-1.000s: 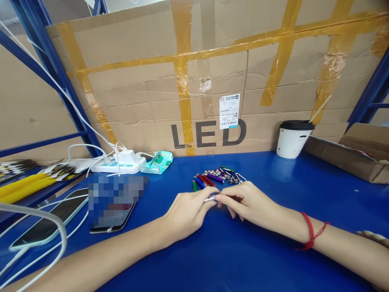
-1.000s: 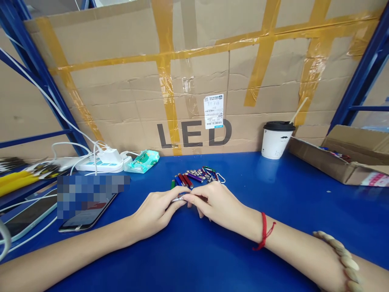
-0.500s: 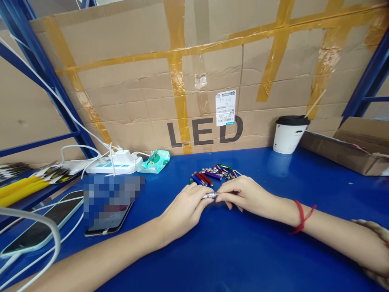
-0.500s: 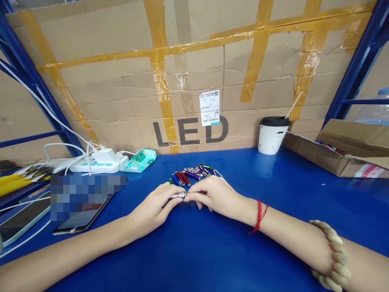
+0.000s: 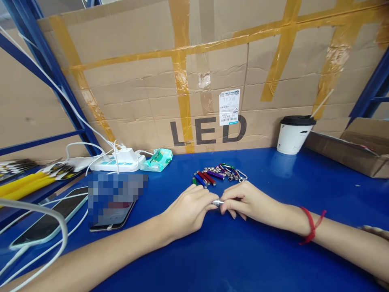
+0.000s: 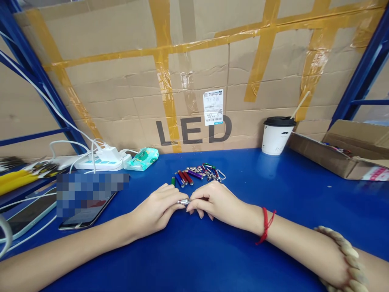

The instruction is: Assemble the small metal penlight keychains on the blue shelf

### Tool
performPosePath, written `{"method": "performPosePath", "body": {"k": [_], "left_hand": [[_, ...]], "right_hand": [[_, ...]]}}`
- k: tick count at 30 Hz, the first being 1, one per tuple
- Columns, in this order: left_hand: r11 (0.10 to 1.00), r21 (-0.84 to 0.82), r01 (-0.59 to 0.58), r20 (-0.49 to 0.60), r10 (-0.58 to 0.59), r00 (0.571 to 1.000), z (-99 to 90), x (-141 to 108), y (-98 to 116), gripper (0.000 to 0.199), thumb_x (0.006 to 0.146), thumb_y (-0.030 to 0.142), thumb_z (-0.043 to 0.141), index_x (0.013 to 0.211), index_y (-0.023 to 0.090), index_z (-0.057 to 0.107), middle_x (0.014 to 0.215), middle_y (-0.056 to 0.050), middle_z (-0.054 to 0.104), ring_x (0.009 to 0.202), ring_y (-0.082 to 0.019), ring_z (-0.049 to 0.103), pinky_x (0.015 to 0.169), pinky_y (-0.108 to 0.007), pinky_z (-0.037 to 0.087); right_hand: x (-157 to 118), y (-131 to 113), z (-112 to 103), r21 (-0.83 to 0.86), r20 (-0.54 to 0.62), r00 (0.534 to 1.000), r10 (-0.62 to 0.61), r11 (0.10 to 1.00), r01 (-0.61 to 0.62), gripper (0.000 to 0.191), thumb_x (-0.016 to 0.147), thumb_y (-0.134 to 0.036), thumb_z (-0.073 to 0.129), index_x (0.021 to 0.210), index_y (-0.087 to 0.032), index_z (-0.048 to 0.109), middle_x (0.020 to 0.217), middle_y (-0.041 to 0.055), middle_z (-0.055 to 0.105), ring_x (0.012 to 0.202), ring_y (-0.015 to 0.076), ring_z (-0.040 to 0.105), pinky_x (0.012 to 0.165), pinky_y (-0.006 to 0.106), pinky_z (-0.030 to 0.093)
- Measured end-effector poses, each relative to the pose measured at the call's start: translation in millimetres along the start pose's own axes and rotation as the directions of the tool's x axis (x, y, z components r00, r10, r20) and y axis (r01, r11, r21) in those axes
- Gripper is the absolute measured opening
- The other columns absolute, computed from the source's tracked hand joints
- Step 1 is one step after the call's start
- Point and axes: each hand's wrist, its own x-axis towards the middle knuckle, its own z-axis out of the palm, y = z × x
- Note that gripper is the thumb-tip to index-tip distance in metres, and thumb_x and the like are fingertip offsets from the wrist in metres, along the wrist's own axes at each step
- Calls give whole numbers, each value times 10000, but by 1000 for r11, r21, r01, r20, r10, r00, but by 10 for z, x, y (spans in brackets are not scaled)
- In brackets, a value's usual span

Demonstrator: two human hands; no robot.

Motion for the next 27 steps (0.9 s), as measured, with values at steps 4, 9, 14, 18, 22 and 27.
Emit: {"method": "performPosePath", "body": {"k": [4, 9, 14, 18, 22, 27], "left_hand": [[998, 49, -29, -14, 30, 999, -16, -4, 7, 273, 931, 214, 298, 940, 156, 565, 771, -45, 593, 697, -139, 507, 652, -268, 369], [998, 58, -28, -36, 30, 999, -11, -3, 6, 308, 940, 223, 266, 928, 156, 566, 745, -51, 573, 686, -138, 511, 642, -269, 381], [998, 56, -9, -40, 11, 999, 4, 2, 5, 310, 944, 229, 271, 939, 156, 572, 729, -43, 570, 668, -136, 496, 661, -274, 395], [1000, 30, 8, -23, -7, 1000, 0, 16, 15, 292, 940, 220, 290, 928, 156, 575, 738, -37, 578, 671, -136, 491, 673, -275, 397], [1000, -2, 29, -5, -29, 1000, -2, 27, 15, 287, 940, 225, 297, 872, 156, 568, 751, -35, 586, 683, -137, 501, 680, -273, 402], [995, -83, 61, -32, -64, 997, 0, 22, 15, 222, 933, 220, 336, 988, 177, 546, 842, -23, 626, 751, -137, 538, 740, -270, 418]], "right_hand": [[-5, -61, 14, 80, 16, 997, 69, 994, -70, 364, 818, -442, 535, 700, -126, 673, 535, 3, 574, 380, 56, 464, 389, 154, 360], [5, -88, 26, 164, 19, 991, 134, 977, -136, 399, 793, -482, 550, 692, -116, 674, 490, 4, 558, 351, 59, 445, 359, 162, 335], [21, -63, 26, 219, 54, 986, 156, 962, -164, 426, 785, -511, 546, 726, -111, 680, 482, 4, 557, 343, 57, 436, 344, 161, 317], [25, -38, 21, 255, 72, 984, 166, 950, -179, 455, 785, -534, 536, 743, -104, 679, 485, 6, 561, 344, 57, 435, 343, 164, 313], [34, -29, 15, 283, 80, 981, 176, 940, -191, 463, 799, -532, 521, 757, -100, 679, 480, 2, 553, 343, 53, 430, 336, 162, 300], [56, -34, 9, 284, 80, 977, 197, 935, -212, 453, 780, -533, 546, 747, -100, 676, 475, -2, 545, 345, 54, 431, 327, 161, 295]]}}
